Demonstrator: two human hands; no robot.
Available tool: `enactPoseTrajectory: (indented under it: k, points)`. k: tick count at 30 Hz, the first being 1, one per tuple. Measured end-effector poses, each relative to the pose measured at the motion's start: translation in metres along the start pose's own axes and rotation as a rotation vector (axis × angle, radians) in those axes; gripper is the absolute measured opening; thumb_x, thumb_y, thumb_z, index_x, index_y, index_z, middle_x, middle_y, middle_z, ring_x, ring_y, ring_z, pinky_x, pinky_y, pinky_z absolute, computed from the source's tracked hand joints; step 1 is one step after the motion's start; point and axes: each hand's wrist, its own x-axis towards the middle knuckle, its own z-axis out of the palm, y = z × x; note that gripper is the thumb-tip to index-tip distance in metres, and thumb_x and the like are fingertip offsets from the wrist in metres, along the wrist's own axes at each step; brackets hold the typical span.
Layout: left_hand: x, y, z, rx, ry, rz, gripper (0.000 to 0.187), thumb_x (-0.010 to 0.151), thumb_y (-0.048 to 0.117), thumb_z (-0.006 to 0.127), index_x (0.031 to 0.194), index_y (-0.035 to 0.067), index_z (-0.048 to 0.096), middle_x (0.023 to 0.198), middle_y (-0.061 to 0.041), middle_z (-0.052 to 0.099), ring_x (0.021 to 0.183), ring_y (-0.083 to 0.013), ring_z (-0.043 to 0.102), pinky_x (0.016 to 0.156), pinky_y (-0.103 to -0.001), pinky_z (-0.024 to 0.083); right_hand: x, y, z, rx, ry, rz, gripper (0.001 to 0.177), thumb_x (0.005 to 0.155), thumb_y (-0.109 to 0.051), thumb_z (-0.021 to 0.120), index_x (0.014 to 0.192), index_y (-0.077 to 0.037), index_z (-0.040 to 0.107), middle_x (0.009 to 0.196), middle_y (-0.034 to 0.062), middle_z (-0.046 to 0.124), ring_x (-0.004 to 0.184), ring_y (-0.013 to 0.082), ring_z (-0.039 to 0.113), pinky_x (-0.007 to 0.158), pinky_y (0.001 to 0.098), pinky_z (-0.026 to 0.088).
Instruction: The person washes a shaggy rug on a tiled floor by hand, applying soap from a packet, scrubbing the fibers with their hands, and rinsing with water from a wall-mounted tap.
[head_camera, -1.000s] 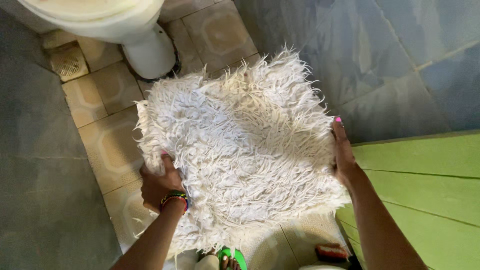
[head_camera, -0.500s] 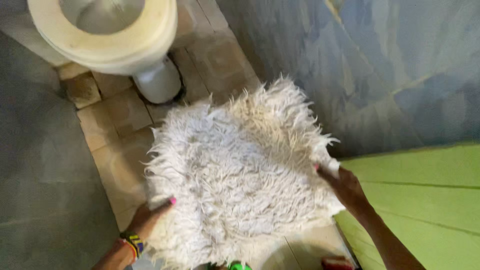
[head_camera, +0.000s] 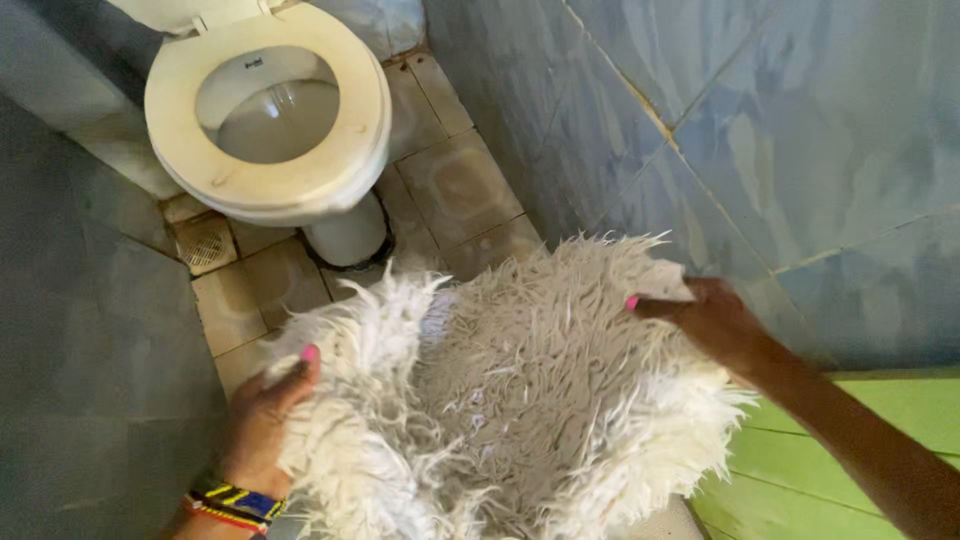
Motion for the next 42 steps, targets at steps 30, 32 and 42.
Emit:
enactPoseTrajectory:
  k: [30, 32, 42]
  points:
    - [0.063, -0.246, -0.050, -0.201, 0.072, -0.696, 0.117, 0.066, 0.093, 0.043, 0.160, 0.023, 0.039, 0.160, -0.004, 0.050, 0.149, -0.0302, 0.042, 0.120, -0.061, 0.028, 0.055, 0.174, 0.166, 0.347, -0.398, 0.514, 0.085, 0.102, -0.069, 0.045, 0.151, 0.001, 0.045, 0.153, 0.0360, 0.042, 0.137, 0.0524, 0.035, 0.110, 0.0619, 0.030]
    - [0.065, -0.252, -0.051, -0.242, 0.043, -0.663, 0.116, 0.065, 0.092, 0.047, 0.159, 0.024, 0.039, 0.159, -0.007, 0.050, 0.147, -0.0320, 0.046, 0.118, -0.060, 0.034, 0.050, 0.191, 0.164, 0.364, -0.337, 0.588, 0.082, 0.103, -0.066, 0.049, 0.147, 0.003, 0.050, 0.149, 0.0407, 0.042, 0.132, 0.0574, 0.033, 0.106, 0.0654, 0.031]
    - [0.056, -0.264, -0.083, 0.623, 0.374, -0.143, 0.084, 0.083, 0.074, 0.072, 0.060, -0.003, 0.051, 0.057, -0.003, 0.038, 0.058, -0.0171, 0.035, 0.052, -0.044, 0.028, 0.050, 0.194, 0.108, 0.324, -0.529, 0.511, 0.072, 0.095, -0.057, 0.067, 0.136, 0.003, 0.058, 0.133, 0.0366, 0.049, 0.113, 0.0519, 0.041, 0.091, 0.0649, 0.040]
